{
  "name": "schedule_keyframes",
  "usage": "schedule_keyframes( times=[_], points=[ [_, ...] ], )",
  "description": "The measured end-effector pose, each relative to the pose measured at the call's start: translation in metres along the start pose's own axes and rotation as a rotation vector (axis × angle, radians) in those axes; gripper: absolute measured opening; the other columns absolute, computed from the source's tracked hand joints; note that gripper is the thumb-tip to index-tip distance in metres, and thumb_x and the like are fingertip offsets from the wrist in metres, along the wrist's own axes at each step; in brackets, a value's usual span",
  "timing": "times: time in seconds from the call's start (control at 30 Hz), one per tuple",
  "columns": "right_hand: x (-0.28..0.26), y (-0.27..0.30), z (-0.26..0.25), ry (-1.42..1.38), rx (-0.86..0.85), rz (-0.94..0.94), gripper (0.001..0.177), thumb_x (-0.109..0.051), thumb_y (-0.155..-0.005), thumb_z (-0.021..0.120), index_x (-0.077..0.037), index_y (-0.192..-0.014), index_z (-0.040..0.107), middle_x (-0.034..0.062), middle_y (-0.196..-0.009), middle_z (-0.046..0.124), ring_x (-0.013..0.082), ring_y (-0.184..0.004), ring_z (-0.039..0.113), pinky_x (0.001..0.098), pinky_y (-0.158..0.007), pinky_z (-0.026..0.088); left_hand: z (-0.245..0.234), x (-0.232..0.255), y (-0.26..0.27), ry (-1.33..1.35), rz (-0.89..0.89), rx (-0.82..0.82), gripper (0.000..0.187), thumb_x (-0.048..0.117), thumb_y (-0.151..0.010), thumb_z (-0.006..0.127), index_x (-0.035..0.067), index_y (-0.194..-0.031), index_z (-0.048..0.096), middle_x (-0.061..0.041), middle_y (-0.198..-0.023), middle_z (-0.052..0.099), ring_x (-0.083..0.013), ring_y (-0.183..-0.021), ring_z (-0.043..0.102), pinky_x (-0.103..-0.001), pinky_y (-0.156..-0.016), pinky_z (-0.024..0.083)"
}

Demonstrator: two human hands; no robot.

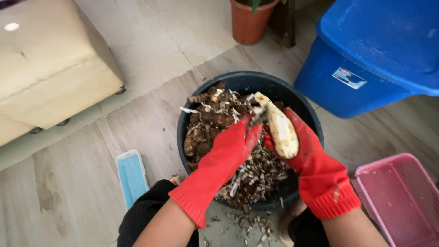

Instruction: The person sits on the floor and peels the skin off several root vegetables using a knife. The peeled vegetables are placed into a black basin filled with peels and other vegetable pieces.

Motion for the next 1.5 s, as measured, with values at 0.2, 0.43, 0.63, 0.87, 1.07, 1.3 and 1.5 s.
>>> schedule_keyframes(
  times=[0.2, 0.43, 0.63, 0.87, 1.07, 1.3, 1.5],
  points=[
    [0.005, -0.011, -0.013, 0.351, -0.162, -0.055, 0.042, -0.051, -0.093, 0.066, -0.024, -0.124, 0.074, 0.0291, -0.102, 0.071, 0.0501, -0.078, 0.070, 0.0611, -0.071, 0.060, -0.002, -0.006, -0.013, -0.058, 0.008, 0.019, 0.064, 0.061, -0.100, 0.023, 0.029, -0.153, 0.039, -0.015, -0.124, 0.070, -0.0382, -0.116, 0.067, -0.054, -0.099, 0.053],
    [0.015, -0.004, -0.012, 0.337, -0.174, -0.036, 0.041, -0.047, -0.095, 0.064, -0.022, -0.127, 0.070, 0.0310, -0.100, 0.070, 0.0543, -0.076, 0.067, 0.0673, -0.070, 0.057, -0.021, 0.015, -0.001, 0.051, -0.195, 0.037, 0.072, 0.059, -0.099, 0.024, 0.018, -0.157, 0.038, -0.024, -0.128, 0.067, -0.0437, -0.119, 0.065, -0.061, -0.100, 0.050],
    [0.002, -0.016, -0.021, 0.361, -0.208, -0.029, 0.043, -0.052, -0.096, 0.060, -0.019, -0.119, 0.074, 0.0296, -0.096, 0.072, 0.0491, -0.075, 0.071, 0.0584, -0.067, 0.061, -0.034, 0.042, 0.021, 0.189, -0.123, 0.025, 0.068, 0.049, -0.102, 0.024, 0.007, -0.148, 0.050, -0.028, -0.128, 0.067, -0.0458, -0.123, 0.062, -0.059, -0.106, 0.047],
    [0.000, -0.021, -0.022, 0.253, -0.224, 0.110, 0.058, -0.063, -0.093, 0.061, -0.009, -0.114, 0.071, 0.0188, -0.101, 0.074, 0.0378, -0.083, 0.072, 0.0471, -0.075, 0.060, 0.015, -0.057, -0.045, 0.346, -0.330, 0.079, 0.077, 0.067, -0.094, 0.041, 0.007, -0.141, 0.053, -0.026, -0.117, 0.068, -0.0409, -0.097, 0.068, -0.050, -0.080, 0.057],
    [-0.004, -0.032, -0.027, 0.010, -0.360, 0.118, 0.056, -0.058, -0.093, 0.065, -0.006, -0.113, 0.069, 0.0186, -0.107, 0.074, 0.0365, -0.096, 0.071, 0.0451, -0.082, 0.059, -0.004, -0.016, -0.001, 0.522, -0.189, 0.131, 0.060, 0.054, -0.095, 0.058, 0.006, -0.129, 0.051, -0.017, -0.095, 0.071, -0.0259, -0.053, 0.072, -0.033, -0.048, 0.067],
    [0.000, -0.031, -0.027, -0.059, -0.260, 0.046, 0.044, -0.044, -0.087, 0.079, -0.006, -0.105, 0.070, 0.0140, -0.097, 0.073, 0.0366, -0.089, 0.070, 0.0536, -0.080, 0.061, -0.001, 0.035, 0.059, 0.108, 0.227, -0.111, 0.059, 0.054, -0.098, 0.052, 0.008, -0.135, 0.053, -0.026, -0.126, 0.067, -0.0478, -0.114, 0.066, -0.060, -0.103, 0.051],
    [0.007, -0.012, -0.015, -0.083, -0.237, 0.047, 0.041, -0.040, -0.086, 0.078, -0.007, -0.109, 0.070, 0.0154, -0.096, 0.073, 0.0398, -0.091, 0.070, 0.0571, -0.091, 0.057, -0.008, 0.026, 0.053, 0.375, -0.049, 0.048, 0.057, 0.053, -0.102, 0.043, 0.009, -0.136, 0.049, -0.030, -0.117, 0.067, -0.0483, -0.115, 0.065, -0.057, -0.099, 0.052]
  ],
)
Point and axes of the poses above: each hand's wrist, its own y-axis away from the middle knuckle, its own z-axis out of the palm, x = y × z, the point moved 1 cm from there along -y, towards the middle knuckle
